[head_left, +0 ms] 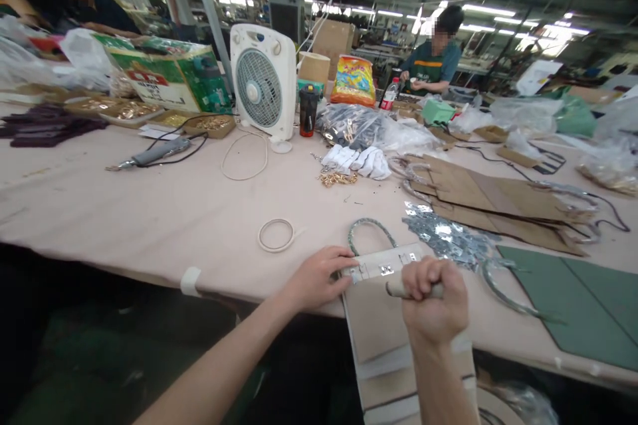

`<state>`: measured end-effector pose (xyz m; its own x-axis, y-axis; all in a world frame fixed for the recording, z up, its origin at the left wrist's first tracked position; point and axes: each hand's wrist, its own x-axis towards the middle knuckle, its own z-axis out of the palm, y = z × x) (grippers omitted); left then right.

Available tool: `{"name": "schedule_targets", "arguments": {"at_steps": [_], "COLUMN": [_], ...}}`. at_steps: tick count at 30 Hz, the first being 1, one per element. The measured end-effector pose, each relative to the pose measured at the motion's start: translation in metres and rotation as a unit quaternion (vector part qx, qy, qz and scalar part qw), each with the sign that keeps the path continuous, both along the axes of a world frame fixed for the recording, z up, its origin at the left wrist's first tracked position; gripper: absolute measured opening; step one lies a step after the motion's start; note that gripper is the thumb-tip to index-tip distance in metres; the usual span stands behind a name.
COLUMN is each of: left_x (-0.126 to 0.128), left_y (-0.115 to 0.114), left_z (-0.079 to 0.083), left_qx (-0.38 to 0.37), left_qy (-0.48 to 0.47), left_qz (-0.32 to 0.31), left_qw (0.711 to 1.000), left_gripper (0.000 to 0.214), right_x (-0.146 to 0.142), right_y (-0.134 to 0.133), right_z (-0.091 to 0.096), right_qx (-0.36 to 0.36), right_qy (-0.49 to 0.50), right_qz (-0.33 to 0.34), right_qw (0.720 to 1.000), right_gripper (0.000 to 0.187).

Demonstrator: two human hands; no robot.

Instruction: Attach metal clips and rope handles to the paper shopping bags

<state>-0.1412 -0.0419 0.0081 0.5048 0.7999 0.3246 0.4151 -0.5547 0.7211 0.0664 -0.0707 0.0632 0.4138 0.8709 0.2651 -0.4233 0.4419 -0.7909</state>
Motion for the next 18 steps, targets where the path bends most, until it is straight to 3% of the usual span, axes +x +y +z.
{"name": "schedule_targets", "arguments": {"at_steps": [3,7,18], "left_x": [0.003,0.007,0.005], "left_y": [-0.002,0.002,0.013], "left_z": [-0.006,-0.009,-0.007], "left_qx": [0.009,0.017,0.007], "left_qy": [0.017,0.014,0.045], "left_qz": [0.006,0.016,-0.013], "left_qw": [1.000,1.000,0.999], "left_gripper": [0.034,0.031,0.024], "right_x": [-0.034,-0.050,-0.068], "right_y": [-0.002,-0.004,0.001], "right_z": [-0.021,-0.039,-0.048], "right_qx": [0.010,0.048,0.104], "right_qy": [-0.005,-0.011,-0.087], "right_qz": [0.024,0.032,-0.013], "right_qw": [1.000,0.998,0.991], "right_gripper": [0.037,0.036,0.033]}}
